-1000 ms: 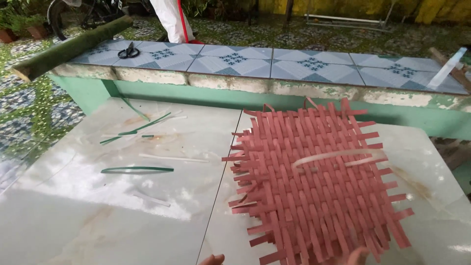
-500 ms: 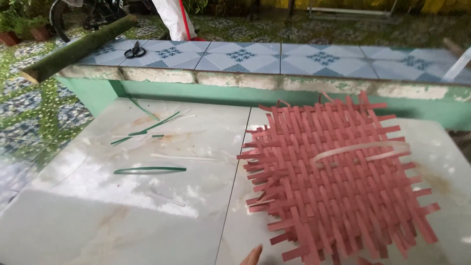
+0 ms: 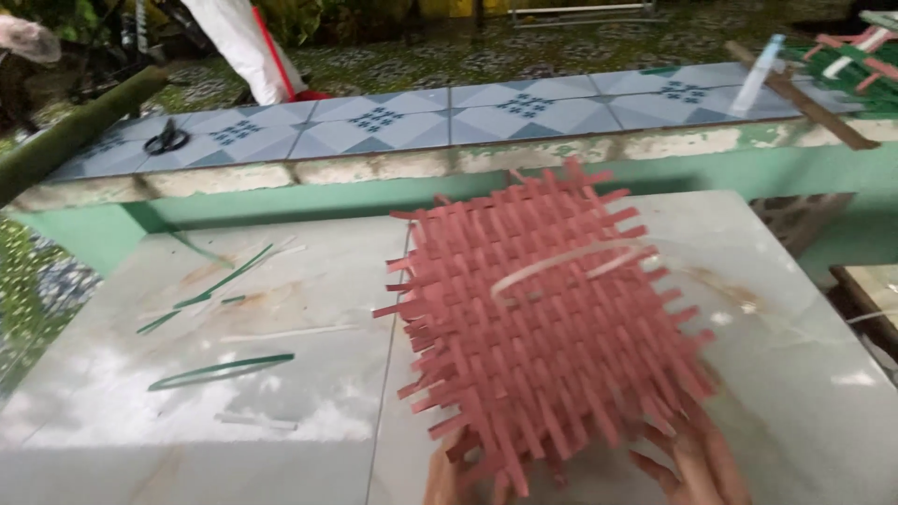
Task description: Attaching a clear plastic strap to a pink woven mat to create a handle, then handling a stack of similar mats.
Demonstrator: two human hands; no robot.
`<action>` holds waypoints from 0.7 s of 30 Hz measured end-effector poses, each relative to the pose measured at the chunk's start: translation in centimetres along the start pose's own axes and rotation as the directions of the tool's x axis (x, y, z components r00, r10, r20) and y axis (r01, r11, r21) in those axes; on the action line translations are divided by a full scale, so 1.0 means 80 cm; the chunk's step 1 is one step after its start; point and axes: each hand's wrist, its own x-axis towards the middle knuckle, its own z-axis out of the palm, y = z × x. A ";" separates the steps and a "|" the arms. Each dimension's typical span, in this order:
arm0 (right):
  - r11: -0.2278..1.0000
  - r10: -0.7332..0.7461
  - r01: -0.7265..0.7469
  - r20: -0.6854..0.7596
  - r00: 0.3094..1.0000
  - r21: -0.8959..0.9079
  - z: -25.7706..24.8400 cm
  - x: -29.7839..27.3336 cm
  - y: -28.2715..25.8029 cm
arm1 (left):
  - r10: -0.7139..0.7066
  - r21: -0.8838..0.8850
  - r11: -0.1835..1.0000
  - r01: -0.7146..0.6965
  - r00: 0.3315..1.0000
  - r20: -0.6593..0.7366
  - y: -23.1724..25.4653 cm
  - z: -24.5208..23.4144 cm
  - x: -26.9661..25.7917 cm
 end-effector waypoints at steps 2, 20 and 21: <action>0.999 0.016 -0.016 -0.008 1.000 0.033 0.020 0.024 -0.036 | 0.058 -0.063 0.996 -0.066 0.991 -0.123 0.001 -0.001 -0.005; 0.983 -0.175 0.177 -0.041 0.984 0.044 0.060 -0.029 -0.078 | -0.188 -0.209 0.964 0.166 0.978 -0.088 0.073 -0.017 0.061; 0.983 -0.181 0.181 -0.016 0.983 0.021 0.062 -0.032 -0.080 | -0.206 -0.250 0.950 0.184 0.977 -0.061 0.086 -0.020 0.064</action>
